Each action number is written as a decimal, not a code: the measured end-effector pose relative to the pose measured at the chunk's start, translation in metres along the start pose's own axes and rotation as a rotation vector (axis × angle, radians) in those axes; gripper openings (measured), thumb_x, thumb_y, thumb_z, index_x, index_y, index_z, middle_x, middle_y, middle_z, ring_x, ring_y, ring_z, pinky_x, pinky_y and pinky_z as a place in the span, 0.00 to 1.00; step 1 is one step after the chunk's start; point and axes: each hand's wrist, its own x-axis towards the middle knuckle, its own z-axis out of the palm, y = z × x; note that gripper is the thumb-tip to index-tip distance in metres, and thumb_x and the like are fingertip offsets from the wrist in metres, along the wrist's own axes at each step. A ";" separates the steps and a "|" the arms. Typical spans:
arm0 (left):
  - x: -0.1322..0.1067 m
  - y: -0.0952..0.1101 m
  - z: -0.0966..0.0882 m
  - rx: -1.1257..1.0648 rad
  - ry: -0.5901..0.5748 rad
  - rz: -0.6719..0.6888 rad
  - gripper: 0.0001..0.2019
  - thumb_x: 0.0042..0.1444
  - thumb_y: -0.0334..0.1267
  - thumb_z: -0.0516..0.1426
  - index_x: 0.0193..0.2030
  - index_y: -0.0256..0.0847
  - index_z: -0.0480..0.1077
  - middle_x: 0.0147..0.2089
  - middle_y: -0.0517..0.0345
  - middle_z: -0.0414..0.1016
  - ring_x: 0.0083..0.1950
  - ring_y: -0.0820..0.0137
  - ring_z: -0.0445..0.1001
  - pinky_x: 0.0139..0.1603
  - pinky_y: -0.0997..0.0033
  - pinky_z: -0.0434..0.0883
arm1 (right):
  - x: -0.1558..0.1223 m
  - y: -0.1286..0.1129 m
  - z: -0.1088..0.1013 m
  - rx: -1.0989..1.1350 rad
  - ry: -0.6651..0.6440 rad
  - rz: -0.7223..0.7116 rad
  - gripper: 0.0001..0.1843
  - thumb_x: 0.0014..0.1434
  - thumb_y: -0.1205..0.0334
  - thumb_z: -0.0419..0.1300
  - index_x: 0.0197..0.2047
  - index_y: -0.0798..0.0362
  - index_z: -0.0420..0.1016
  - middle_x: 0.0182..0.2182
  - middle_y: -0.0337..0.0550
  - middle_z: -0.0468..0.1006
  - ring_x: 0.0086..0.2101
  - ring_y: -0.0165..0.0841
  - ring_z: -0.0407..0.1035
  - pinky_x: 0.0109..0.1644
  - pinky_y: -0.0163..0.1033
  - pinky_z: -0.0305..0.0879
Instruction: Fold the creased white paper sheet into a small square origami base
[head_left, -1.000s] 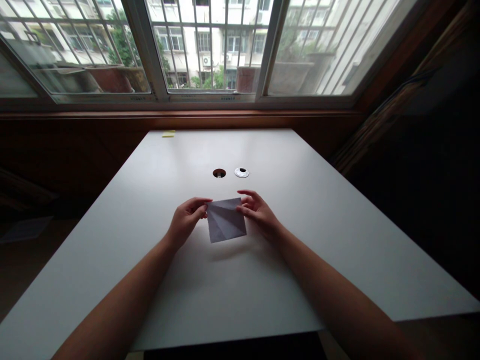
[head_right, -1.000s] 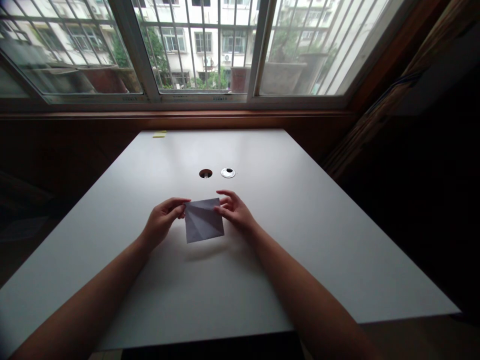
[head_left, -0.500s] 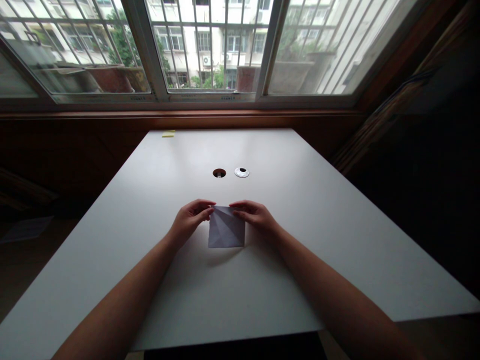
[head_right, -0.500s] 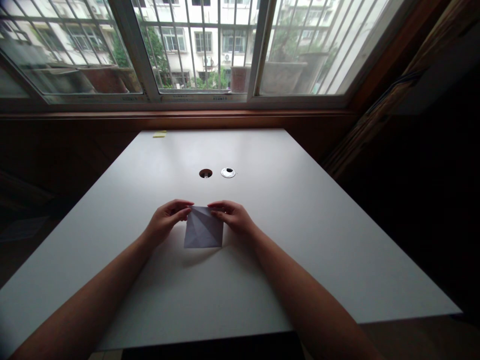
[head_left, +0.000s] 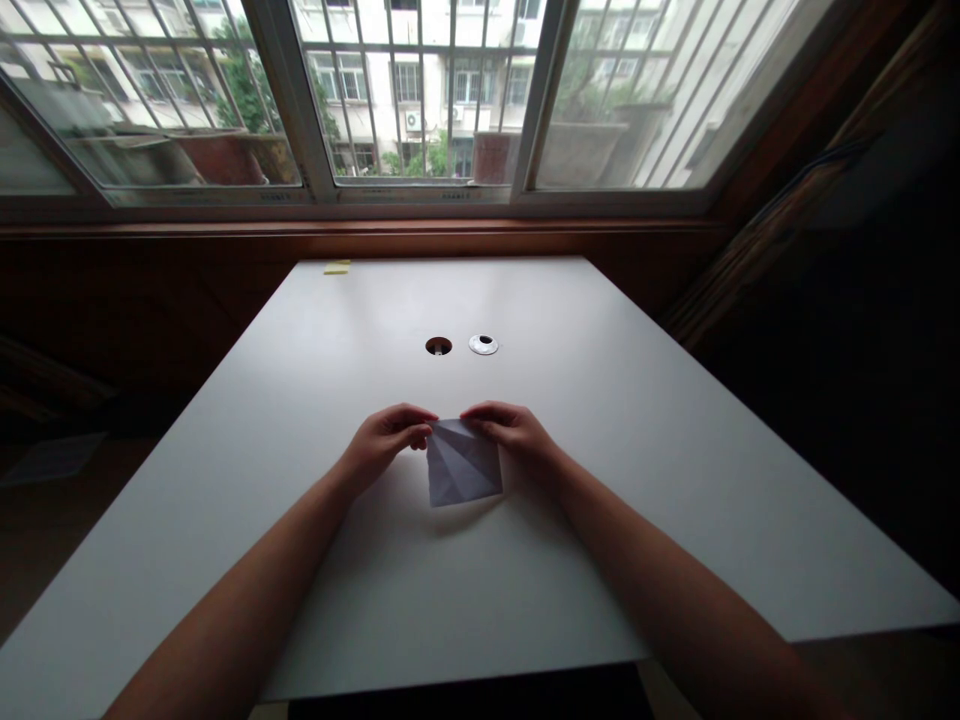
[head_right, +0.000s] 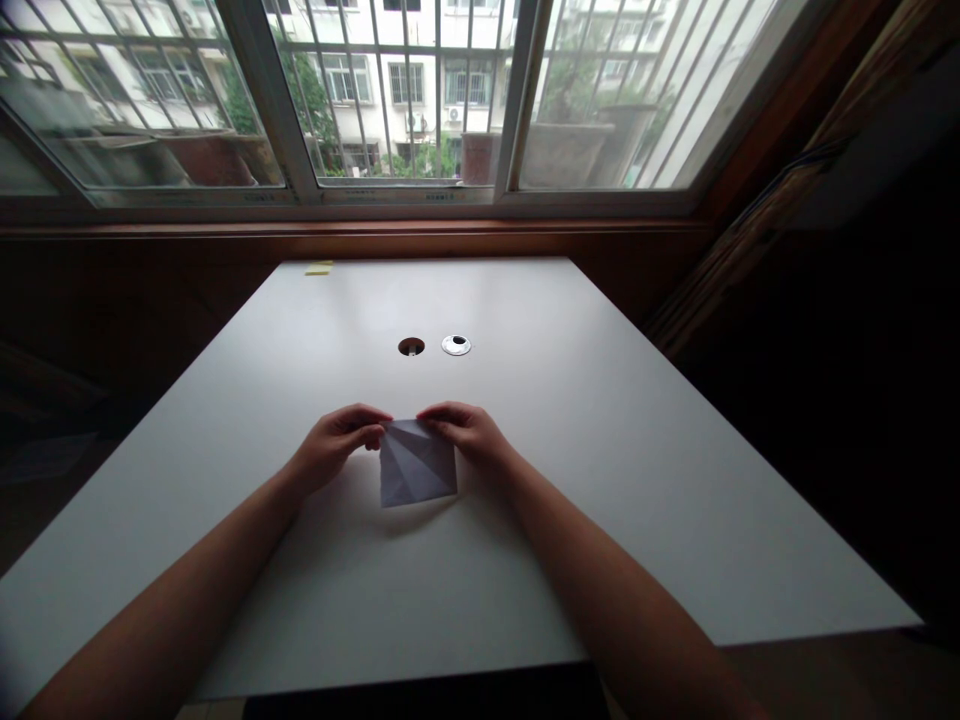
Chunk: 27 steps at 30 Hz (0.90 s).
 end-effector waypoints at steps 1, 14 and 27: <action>0.000 0.000 0.000 0.002 -0.005 -0.001 0.13 0.54 0.42 0.65 0.42 0.36 0.77 0.29 0.57 0.75 0.31 0.74 0.70 0.33 0.72 0.68 | 0.000 0.000 0.000 -0.001 0.000 0.005 0.14 0.53 0.52 0.67 0.40 0.51 0.82 0.39 0.45 0.82 0.42 0.38 0.74 0.48 0.44 0.66; 0.003 -0.002 -0.003 0.090 0.043 -0.046 0.15 0.51 0.45 0.65 0.40 0.37 0.78 0.30 0.55 0.76 0.31 0.71 0.72 0.33 0.71 0.68 | 0.001 0.002 0.003 0.033 0.039 0.012 0.15 0.54 0.52 0.66 0.42 0.51 0.80 0.37 0.43 0.80 0.38 0.35 0.72 0.43 0.41 0.66; 0.008 -0.012 -0.009 -0.041 0.376 0.018 0.14 0.51 0.45 0.65 0.38 0.35 0.76 0.30 0.58 0.74 0.30 0.74 0.70 0.33 0.73 0.65 | 0.000 0.002 -0.002 0.147 0.045 0.086 0.38 0.49 0.56 0.70 0.61 0.47 0.62 0.32 0.37 0.75 0.29 0.30 0.67 0.30 0.34 0.57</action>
